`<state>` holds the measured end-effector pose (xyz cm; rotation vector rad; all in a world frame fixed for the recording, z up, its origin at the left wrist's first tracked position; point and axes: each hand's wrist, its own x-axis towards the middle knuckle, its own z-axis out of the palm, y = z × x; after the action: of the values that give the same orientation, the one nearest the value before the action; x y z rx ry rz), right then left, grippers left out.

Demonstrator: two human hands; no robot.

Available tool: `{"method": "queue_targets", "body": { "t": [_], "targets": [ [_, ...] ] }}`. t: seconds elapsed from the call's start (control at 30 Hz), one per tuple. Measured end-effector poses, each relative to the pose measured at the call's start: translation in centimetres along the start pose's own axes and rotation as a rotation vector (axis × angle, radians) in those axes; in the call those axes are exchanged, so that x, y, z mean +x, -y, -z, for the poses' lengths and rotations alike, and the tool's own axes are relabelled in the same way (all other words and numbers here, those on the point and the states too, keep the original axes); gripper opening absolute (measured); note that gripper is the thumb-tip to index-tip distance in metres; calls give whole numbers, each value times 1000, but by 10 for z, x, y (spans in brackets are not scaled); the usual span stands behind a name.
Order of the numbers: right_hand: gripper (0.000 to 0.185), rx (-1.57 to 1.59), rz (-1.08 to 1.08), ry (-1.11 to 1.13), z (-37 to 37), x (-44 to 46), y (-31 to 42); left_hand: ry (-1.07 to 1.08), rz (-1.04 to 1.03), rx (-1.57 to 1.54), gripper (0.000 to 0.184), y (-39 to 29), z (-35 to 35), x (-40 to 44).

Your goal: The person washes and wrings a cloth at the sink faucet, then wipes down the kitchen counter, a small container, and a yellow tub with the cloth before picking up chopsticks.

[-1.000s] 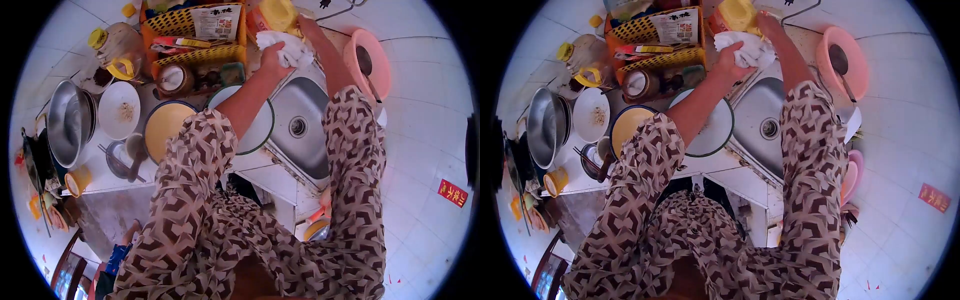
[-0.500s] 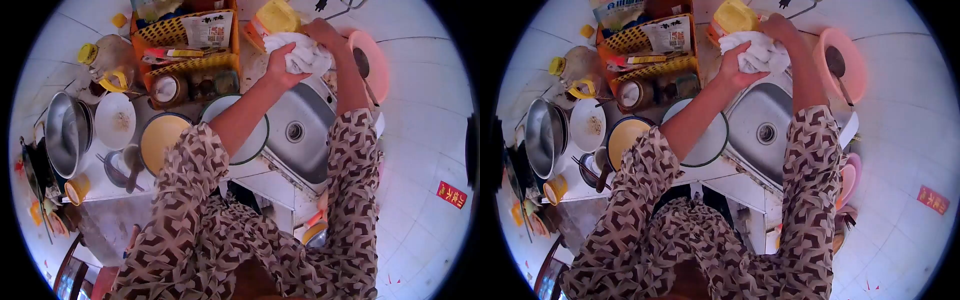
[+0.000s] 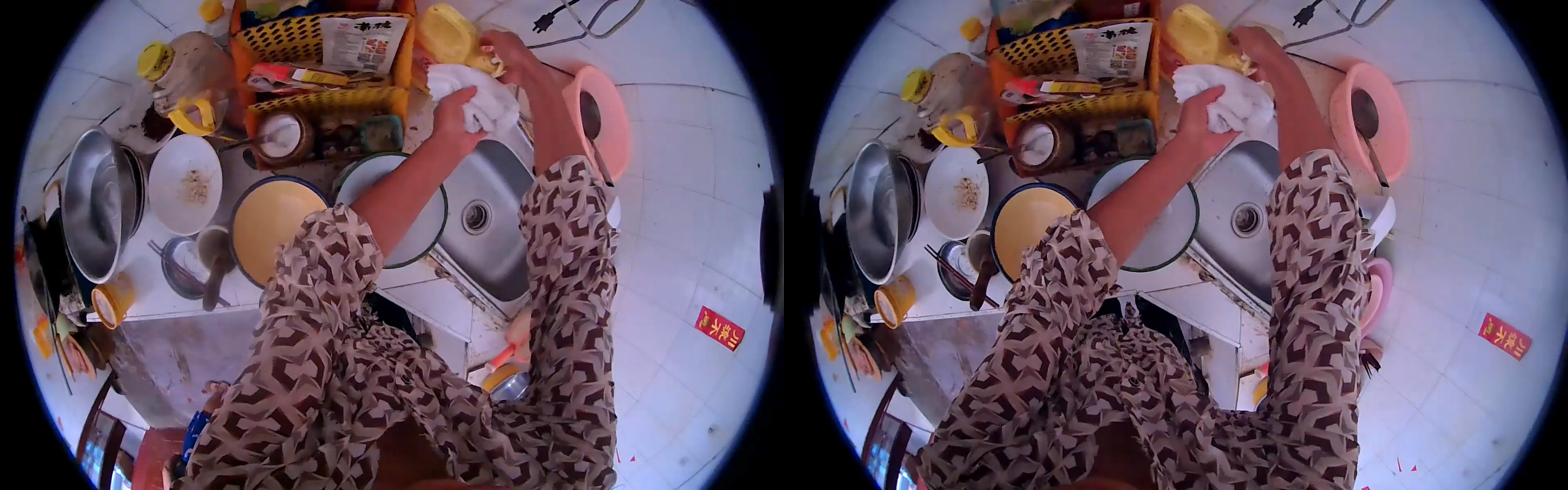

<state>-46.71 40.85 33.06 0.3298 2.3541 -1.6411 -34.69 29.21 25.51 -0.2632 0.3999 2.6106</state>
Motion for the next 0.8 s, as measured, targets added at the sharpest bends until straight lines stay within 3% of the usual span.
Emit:
{"method": "queue_targets", "body": {
  "t": [0.07,0.13,0.2,0.3,0.43,0.53,0.6,0.7,0.8],
  "targets": [
    [28,-277,218,-106,4,18,-10,12,-1,12,32,3,6,17],
    [28,-342,273,-179,-7,7,-6,30,-13,22,31,0,3,13],
    [30,-203,161,-227,-16,-14,2,61,-30,20,32,-6,-9,-4],
    [32,-282,268,-303,-9,37,-37,80,56,-28,33,-12,2,12],
    [36,-471,160,-220,-19,3,-9,74,28,19,34,-18,-3,0],
    [38,-334,115,-201,-19,-4,-2,96,14,67,35,-20,3,5],
    [39,-166,-46,-108,-15,-35,23,54,23,80,36,-23,7,-1],
    [38,-192,62,-156,-4,-16,4,-74,36,110,37,-27,11,1],
    [37,-328,191,-195,-2,11,-14,-4,-16,126,35,-27,8,-3]
  ]
}}
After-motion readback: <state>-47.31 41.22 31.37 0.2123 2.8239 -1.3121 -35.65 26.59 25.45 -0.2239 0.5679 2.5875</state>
